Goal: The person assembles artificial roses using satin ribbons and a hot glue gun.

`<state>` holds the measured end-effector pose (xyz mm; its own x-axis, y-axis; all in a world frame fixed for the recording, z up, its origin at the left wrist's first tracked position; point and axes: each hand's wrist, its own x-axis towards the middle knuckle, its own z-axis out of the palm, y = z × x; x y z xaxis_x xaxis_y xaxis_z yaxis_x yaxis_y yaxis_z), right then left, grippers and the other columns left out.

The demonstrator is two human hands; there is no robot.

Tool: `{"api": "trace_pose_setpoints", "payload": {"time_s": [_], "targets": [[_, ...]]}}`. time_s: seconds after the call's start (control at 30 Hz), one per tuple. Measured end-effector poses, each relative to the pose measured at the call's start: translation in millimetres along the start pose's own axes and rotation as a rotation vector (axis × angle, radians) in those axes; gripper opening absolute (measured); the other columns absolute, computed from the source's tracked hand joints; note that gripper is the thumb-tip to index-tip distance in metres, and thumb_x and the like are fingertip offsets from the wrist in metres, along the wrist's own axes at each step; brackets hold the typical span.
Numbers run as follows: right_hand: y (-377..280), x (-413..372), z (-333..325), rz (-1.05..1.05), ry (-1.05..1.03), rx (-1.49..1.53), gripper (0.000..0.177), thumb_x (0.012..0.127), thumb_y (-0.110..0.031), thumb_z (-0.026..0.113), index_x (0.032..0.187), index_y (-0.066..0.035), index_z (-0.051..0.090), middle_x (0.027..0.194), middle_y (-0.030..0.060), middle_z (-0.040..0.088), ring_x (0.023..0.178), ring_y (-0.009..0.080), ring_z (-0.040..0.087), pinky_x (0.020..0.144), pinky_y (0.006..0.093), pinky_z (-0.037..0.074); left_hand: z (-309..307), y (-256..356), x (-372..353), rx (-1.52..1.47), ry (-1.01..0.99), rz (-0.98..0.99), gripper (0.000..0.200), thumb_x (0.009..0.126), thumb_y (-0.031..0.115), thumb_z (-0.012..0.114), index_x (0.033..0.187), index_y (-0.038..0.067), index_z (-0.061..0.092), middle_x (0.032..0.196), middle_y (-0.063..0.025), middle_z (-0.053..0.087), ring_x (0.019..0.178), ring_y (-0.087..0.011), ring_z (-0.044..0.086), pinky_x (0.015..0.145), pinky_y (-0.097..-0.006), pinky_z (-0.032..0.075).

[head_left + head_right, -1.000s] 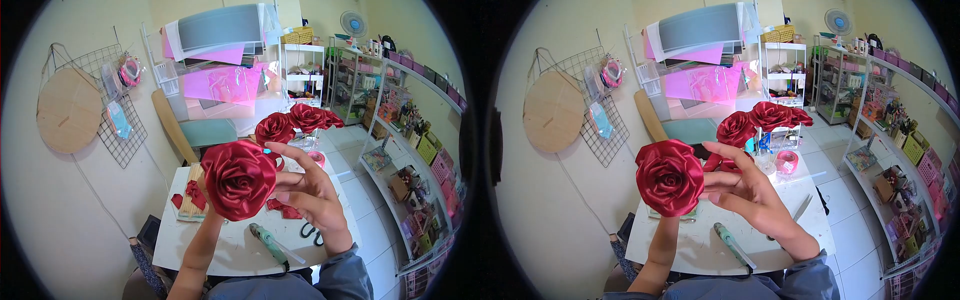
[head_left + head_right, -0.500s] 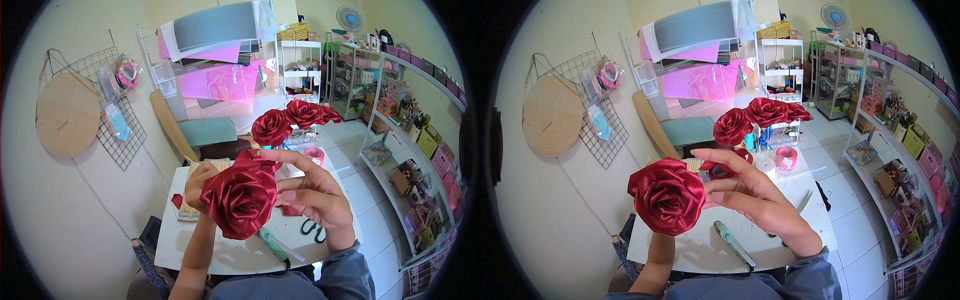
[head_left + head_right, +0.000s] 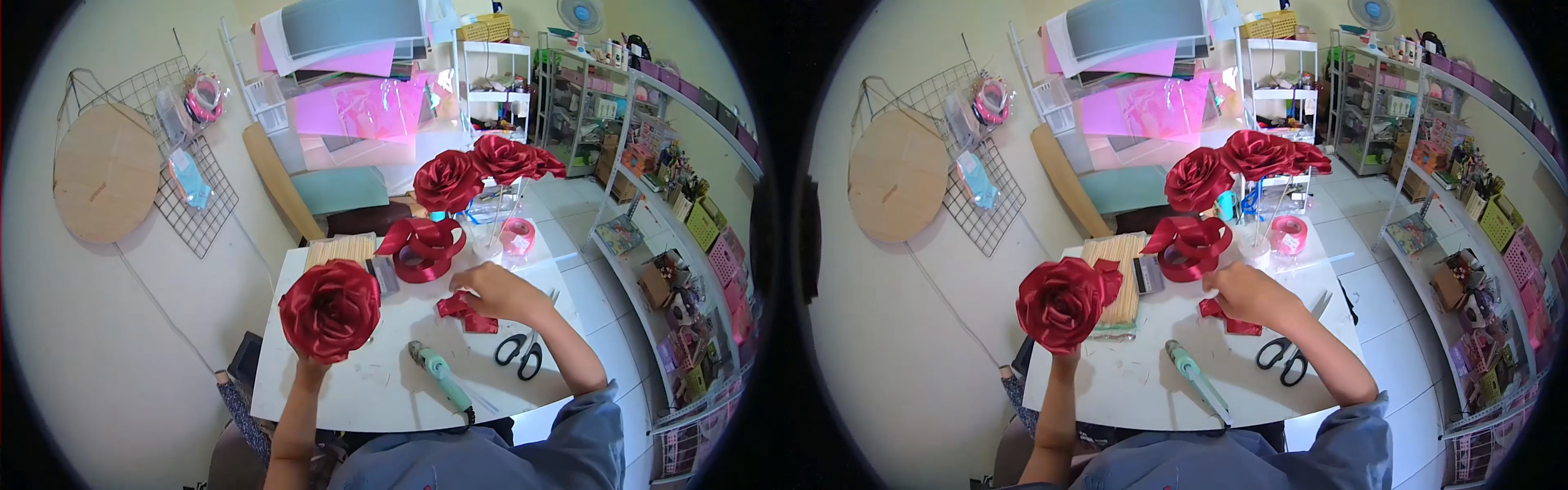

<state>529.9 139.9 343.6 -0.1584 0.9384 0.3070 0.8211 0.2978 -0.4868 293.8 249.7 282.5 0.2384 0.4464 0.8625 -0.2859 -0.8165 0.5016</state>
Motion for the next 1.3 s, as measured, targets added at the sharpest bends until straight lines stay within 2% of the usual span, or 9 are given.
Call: {"api": "trace_pose_setpoints", "payload": {"time_s": [0.2,0.27,0.5,0.53,0.6,0.73,0.8,1.0,1.3], "targets": [[37,-2,54,0.077,-0.15,-0.421,0.025,0.061,-0.001,0.051,0.085,-0.004,0.056,0.076,0.0129,0.058,0.075,0.0269,0.056,0.069,0.0366,0.041,-23,-18,-75,-0.069,0.126,-0.362,0.06,0.075,0.01,0.058,0.125,0.008,0.024,0.124,-0.0073,0.033,0.113,-0.0199,0.033,0.095,-0.0348,0.029],[41,-3,56,0.077,-0.145,-0.42,0.023,0.061,-0.002,0.05,0.083,-0.005,0.057,0.076,0.0107,0.058,0.076,0.0243,0.055,0.071,0.0346,0.039,-5,25,-55,-0.123,-0.098,-0.153,0.056,0.078,0.013,0.054,0.125,0.01,0.024,0.126,-0.0074,0.03,0.114,-0.021,0.033,0.095,-0.0358,0.031],[32,-2,56,0.114,-0.088,-0.46,0.012,0.06,-0.003,0.055,0.07,-0.006,0.06,0.074,0.0092,0.058,0.073,0.0234,0.054,0.069,0.0329,0.04,-8,-5,-104,-1.377,0.282,-0.919,0.051,0.083,0.041,0.038,0.123,0.012,0.028,0.123,-0.0116,0.033,0.111,-0.0246,0.037,0.094,-0.0385,0.032],[29,-2,54,0.116,-0.093,-0.459,0.012,0.06,-0.003,0.055,0.07,-0.006,0.06,0.074,0.0092,0.058,0.073,0.0234,0.054,0.069,0.0329,0.04,-10,-10,-107,-1.378,0.286,-0.924,0.051,0.083,0.041,0.038,0.123,0.012,0.028,0.123,-0.0116,0.033,0.111,-0.0246,0.037,0.094,-0.0385,0.032],[16,-1,41,-0.107,0.234,-0.334,0.011,0.059,-0.003,0.059,0.069,-0.006,0.059,0.075,0.0075,0.057,0.076,0.0213,0.053,0.069,0.032,0.039,-4,6,-72,-0.304,0.178,-0.229,0.049,0.078,0.009,0.051,0.121,0.008,0.028,0.118,-0.0087,0.038,0.099,-0.0185,0.044,0.088,-0.0325,0.034],[-33,-4,15,-0.396,0.406,-0.235,0.015,0.056,-0.005,0.063,0.071,-0.007,0.061,0.081,0.0051,0.056,0.081,0.019,0.052,0.068,0.0312,0.04,18,57,-31,0.034,0.183,-0.469,0.032,0.074,0.0,0.049,0.105,0.0,0.04,0.09,-0.0077,0.053,0.085,-0.0147,0.047,0.078,-0.0279,0.036],[-53,-8,11,-0.558,0.474,-0.245,0.018,0.055,-0.007,0.064,0.074,-0.009,0.063,0.087,0.004,0.056,0.086,0.0188,0.05,0.067,0.0307,0.04,18,64,-21,0.073,0.134,-0.504,0.025,0.074,0.001,0.049,0.098,-0.001,0.043,0.08,-0.0064,0.054,0.084,-0.0147,0.047,0.077,-0.0273,0.036],[-63,-7,14,-0.685,0.512,-0.218,0.016,0.057,-0.011,0.064,0.073,-0.011,0.063,0.092,0.0027,0.057,0.083,0.0169,0.051,0.064,0.0293,0.04,23,65,-15,-0.259,0.046,-0.443,0.043,0.068,-0.007,0.059,0.107,0.0,0.046,0.105,-0.0089,0.05,0.097,-0.0167,0.048,0.084,-0.0282,0.037],[-57,-11,31,-0.017,0.29,0.807,0.018,0.065,0.003,0.062,0.083,0.0,0.061,0.076,0.0052,0.061,0.069,0.009,0.056,0.064,0.0212,0.044,30,65,-25,-0.286,0.095,-0.464,0.051,0.067,-0.002,0.062,0.112,0.003,0.04,0.109,-0.0082,0.046,0.1,-0.0177,0.046,0.086,-0.0294,0.035]]}}
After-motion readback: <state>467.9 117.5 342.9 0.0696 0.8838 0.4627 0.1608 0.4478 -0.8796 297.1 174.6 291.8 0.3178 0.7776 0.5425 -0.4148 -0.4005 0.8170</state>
